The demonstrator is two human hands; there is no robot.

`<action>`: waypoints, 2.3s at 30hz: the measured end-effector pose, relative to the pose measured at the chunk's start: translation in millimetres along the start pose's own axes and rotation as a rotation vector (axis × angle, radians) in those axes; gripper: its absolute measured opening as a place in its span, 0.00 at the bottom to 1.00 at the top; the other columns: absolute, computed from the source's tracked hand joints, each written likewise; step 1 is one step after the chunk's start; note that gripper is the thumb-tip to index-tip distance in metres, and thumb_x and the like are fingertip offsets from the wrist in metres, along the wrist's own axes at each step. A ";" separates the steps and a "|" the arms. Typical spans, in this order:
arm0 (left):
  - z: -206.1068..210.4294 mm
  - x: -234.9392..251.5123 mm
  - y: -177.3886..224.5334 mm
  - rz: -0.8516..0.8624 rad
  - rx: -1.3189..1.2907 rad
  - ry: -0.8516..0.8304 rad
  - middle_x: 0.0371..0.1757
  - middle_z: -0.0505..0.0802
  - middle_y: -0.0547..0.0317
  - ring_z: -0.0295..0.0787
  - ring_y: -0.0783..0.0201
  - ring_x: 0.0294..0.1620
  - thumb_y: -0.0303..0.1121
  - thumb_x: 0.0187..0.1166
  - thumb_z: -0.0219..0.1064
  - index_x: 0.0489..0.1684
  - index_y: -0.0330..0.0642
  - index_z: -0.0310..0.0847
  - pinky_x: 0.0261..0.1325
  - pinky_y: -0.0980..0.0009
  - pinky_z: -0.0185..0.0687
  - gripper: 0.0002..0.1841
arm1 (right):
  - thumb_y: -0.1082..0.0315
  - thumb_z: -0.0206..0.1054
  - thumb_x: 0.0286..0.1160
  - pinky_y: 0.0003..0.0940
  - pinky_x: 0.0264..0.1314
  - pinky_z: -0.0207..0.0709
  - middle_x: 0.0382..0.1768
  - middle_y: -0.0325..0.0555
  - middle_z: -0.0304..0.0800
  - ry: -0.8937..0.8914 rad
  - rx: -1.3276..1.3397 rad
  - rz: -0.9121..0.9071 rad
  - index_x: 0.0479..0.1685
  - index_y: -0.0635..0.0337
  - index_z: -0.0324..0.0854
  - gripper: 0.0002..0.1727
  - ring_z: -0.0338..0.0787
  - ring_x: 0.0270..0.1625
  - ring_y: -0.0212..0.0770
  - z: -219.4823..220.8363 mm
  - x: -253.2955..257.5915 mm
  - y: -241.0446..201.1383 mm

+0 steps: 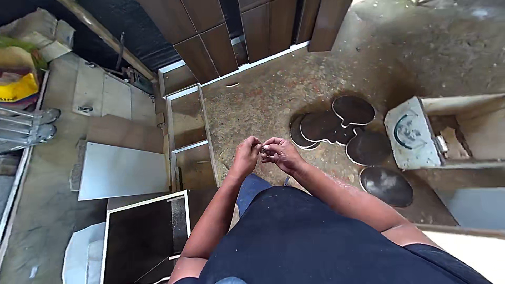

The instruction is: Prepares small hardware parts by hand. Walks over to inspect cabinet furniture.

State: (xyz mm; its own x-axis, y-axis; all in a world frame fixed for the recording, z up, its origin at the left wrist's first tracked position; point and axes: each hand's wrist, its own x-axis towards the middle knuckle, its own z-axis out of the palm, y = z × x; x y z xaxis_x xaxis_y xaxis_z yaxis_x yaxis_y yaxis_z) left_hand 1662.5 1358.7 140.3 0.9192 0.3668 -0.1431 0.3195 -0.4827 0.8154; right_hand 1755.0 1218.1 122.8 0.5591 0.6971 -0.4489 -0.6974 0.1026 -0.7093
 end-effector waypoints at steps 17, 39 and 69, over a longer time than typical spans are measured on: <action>-145.9 411.8 -7.5 0.274 0.271 -0.254 0.45 0.90 0.47 0.90 0.54 0.49 0.33 0.91 0.56 0.52 0.34 0.82 0.59 0.52 0.86 0.12 | 0.73 0.56 0.87 0.35 0.32 0.86 0.32 0.49 0.88 0.172 0.345 -0.218 0.44 0.64 0.78 0.06 0.89 0.30 0.41 63.5 334.4 -169.1; -89.1 806.1 99.9 0.181 0.023 -0.213 0.28 0.88 0.58 0.85 0.67 0.27 0.33 0.88 0.58 0.39 0.33 0.84 0.38 0.66 0.85 0.13 | 0.64 0.50 0.84 0.27 0.23 0.66 0.23 0.38 0.80 0.281 0.392 -0.163 0.34 0.56 0.77 0.13 0.74 0.21 0.31 -74.3 621.5 -451.9; 127.7 1194.9 261.3 0.670 0.264 -0.803 0.45 0.91 0.51 0.90 0.60 0.45 0.28 0.83 0.66 0.45 0.36 0.89 0.54 0.61 0.88 0.07 | 0.65 0.46 0.89 0.23 0.20 0.64 0.25 0.40 0.82 0.692 0.686 -0.483 0.38 0.57 0.78 0.16 0.73 0.18 0.29 -344.1 761.1 -679.9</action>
State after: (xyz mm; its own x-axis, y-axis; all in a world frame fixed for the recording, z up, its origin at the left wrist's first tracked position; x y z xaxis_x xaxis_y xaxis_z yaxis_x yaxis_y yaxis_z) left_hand 2873.7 1569.3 110.7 0.7768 -0.6187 -0.1174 -0.3535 -0.5827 0.7317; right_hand 2809.0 1434.7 76.4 0.8231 -0.0527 -0.5654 -0.3174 0.7829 -0.5352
